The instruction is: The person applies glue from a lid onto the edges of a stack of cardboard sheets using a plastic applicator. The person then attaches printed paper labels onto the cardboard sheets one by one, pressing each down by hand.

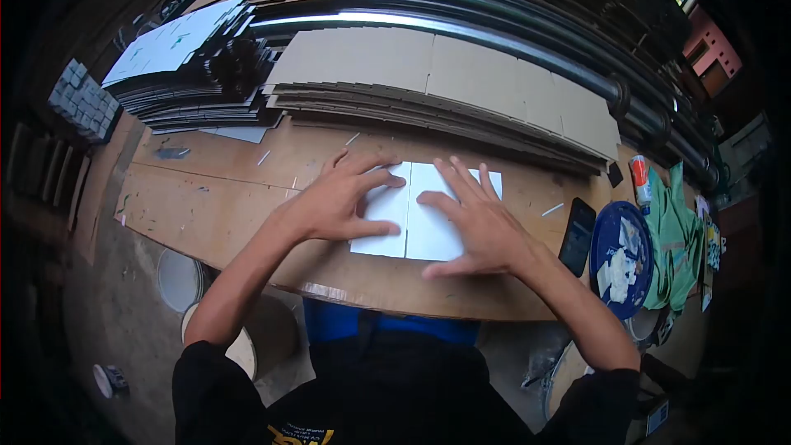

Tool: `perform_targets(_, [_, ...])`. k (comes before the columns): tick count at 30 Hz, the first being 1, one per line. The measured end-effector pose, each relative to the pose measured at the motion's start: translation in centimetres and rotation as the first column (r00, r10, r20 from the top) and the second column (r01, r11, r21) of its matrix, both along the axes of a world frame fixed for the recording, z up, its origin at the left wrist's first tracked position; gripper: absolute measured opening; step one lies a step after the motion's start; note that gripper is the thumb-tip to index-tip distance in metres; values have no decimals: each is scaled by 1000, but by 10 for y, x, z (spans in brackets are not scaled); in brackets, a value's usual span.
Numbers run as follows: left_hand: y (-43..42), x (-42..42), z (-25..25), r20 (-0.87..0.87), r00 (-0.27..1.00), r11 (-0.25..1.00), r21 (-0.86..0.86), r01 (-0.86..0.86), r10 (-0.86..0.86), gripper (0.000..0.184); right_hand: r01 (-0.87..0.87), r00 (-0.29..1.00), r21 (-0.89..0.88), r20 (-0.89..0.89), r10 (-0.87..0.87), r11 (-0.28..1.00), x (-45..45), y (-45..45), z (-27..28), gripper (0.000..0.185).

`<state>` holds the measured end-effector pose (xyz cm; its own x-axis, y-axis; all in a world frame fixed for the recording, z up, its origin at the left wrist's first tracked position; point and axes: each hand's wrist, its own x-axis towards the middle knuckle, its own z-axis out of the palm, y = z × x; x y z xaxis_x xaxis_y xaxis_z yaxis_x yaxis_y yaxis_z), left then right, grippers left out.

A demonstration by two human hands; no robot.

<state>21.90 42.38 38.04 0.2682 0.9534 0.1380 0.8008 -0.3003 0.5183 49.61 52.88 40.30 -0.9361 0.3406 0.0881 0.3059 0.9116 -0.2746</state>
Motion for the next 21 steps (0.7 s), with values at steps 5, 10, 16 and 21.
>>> perform_targets(5, [-4,-3,6,-42,998,996,-76,47,-50,98,27,996,-119,-79,-37,992,-6,4,-11,89])
perform_targets(10, [-5,1,11,-52,998,991,-130,23,-30,100,62,994,-98,-84,-71,993,-7,1,-17,88])
perform_targets(16, [-6,2,9,-50,999,989,-147,10,-17,99,50,992,-84,-114,-59,995,-4,3,-24,88])
perform_targets(21, [-6,1,4,-67,997,991,-131,18,-27,97,15,993,-70,-112,-23,997,-3,4,-24,87])
